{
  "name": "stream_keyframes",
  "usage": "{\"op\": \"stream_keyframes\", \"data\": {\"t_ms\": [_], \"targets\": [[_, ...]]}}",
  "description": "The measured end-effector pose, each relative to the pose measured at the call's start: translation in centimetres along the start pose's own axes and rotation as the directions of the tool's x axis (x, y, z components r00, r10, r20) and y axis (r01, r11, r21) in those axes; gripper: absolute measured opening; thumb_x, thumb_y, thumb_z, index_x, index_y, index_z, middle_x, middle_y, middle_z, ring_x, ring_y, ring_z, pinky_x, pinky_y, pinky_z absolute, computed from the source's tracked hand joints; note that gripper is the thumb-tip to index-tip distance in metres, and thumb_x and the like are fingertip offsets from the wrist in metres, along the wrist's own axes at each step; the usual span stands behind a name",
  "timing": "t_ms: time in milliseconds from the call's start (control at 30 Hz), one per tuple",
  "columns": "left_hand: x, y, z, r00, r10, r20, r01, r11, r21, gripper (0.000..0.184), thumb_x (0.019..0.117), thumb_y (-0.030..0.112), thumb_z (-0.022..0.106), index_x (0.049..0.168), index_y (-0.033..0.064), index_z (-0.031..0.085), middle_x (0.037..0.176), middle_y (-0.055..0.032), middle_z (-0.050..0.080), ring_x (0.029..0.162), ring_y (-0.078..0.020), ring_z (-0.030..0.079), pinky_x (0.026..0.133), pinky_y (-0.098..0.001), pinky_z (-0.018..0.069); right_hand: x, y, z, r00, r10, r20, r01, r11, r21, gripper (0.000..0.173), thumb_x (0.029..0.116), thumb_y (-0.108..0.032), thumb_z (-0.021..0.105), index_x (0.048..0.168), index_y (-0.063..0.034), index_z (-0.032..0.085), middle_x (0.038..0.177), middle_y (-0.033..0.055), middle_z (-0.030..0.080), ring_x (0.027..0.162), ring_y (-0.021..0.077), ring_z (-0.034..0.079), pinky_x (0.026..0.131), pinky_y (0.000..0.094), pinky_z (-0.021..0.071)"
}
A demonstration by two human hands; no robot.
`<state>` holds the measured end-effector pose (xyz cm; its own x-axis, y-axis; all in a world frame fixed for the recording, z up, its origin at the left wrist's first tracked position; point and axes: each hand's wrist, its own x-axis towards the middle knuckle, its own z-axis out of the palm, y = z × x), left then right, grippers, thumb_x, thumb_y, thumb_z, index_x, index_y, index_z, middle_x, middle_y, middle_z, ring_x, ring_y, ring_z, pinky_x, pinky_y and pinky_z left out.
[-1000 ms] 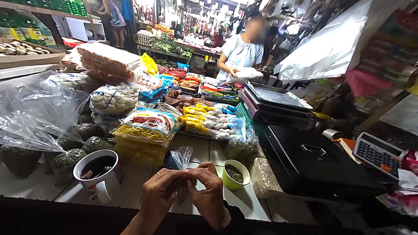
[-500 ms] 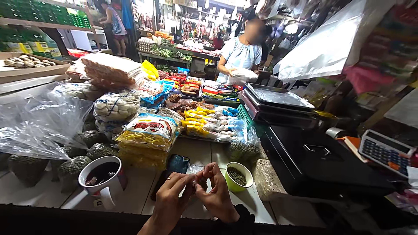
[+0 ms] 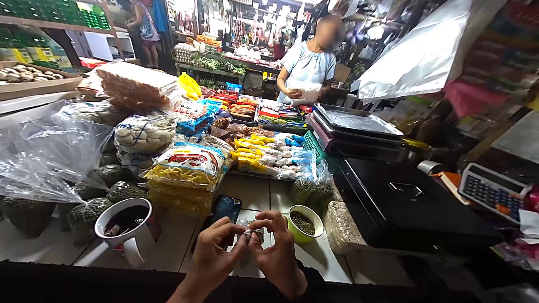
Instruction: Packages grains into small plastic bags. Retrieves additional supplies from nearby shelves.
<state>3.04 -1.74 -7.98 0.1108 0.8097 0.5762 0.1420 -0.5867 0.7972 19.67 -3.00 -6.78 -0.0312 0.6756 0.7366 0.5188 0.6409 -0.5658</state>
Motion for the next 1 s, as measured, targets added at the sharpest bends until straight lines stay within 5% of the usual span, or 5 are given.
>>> {"op": "stream_keyframes", "data": {"t_ms": [100, 300, 467, 667, 1000], "targets": [[0.1, 0.0, 0.7, 0.966, 0.213, -0.148, -0.137, 0.904, 0.406, 0.023, 0.085, 0.031, 0.069, 0.085, 0.011, 0.08, 0.068, 0.0042, 0.056, 0.063, 0.0007, 0.051, 0.057, -0.0128, 0.0427, 0.2, -0.2, 0.5, 0.995, 0.092, -0.028, -0.089, 0.991, 0.102, 0.036, 0.0735, -0.006, 0.072, 0.105, -0.009, 0.054, 0.087, -0.003, 0.071, 0.082, 0.0077, 0.065, 0.079, 0.0286, 0.0518], [0.5, 0.3, 0.5, 0.985, 0.173, 0.027, -0.17, 0.911, 0.376, 0.022, 0.0889, 0.029, 0.065, 0.095, 0.0131, 0.078, 0.079, 0.0022, 0.064, 0.066, -0.0023, 0.058, 0.058, -0.0174, 0.0502, 0.4, 0.4, -0.4, 0.974, 0.153, 0.168, -0.216, 0.854, 0.474, 0.021, 0.0776, 0.006, 0.063, 0.091, -0.006, 0.052, 0.086, 0.0004, 0.064, 0.083, 0.0057, 0.065, 0.074, 0.0214, 0.0542], [0.9, -0.6, 0.2, 0.986, 0.161, 0.032, -0.164, 0.953, 0.253, 0.019, 0.0874, 0.022, 0.063, 0.087, 0.0066, 0.073, 0.076, 0.0017, 0.058, 0.063, 0.0035, 0.051, 0.056, -0.0089, 0.0444, -0.1, 0.0, -0.6, 0.998, -0.062, -0.018, 0.061, 0.995, -0.073, 0.007, 0.0821, -0.011, 0.074, 0.086, -0.0159, 0.076, 0.093, -0.0039, 0.076, 0.096, 0.0144, 0.066, 0.086, 0.0359, 0.0514], [0.2, 0.4, -0.3, 0.918, -0.308, 0.248, 0.387, 0.833, -0.396, 0.006, 0.0893, 0.014, 0.068, 0.09, 0.0112, 0.073, 0.073, 0.0078, 0.066, 0.054, 0.0019, 0.054, 0.049, -0.0144, 0.0451, -0.6, -0.5, -0.5, 0.966, -0.255, 0.033, 0.257, 0.96, -0.107, 0.018, 0.0864, -0.001, 0.064, 0.098, -0.0019, 0.078, 0.095, 0.0076, 0.076, 0.092, 0.0157, 0.068, 0.088, 0.024, 0.0553], [-0.5, 0.4, 1.1, 0.987, -0.119, 0.112, 0.147, 0.946, -0.29, 0.012, 0.089, 0.014, 0.069, 0.094, 0.006, 0.078, 0.08, 0.0046, 0.066, 0.069, 0.0008, 0.062, 0.063, -0.013, 0.0533, -0.1, -1.7, -1.4, 0.97, -0.235, 0.058, 0.241, 0.918, -0.316, 0.016, 0.0842, -0.009, 0.067, 0.091, -0.0044, 0.08, 0.086, 0.0062, 0.075, 0.081, 0.0137, 0.069, 0.076, 0.0209, 0.0559]]}}
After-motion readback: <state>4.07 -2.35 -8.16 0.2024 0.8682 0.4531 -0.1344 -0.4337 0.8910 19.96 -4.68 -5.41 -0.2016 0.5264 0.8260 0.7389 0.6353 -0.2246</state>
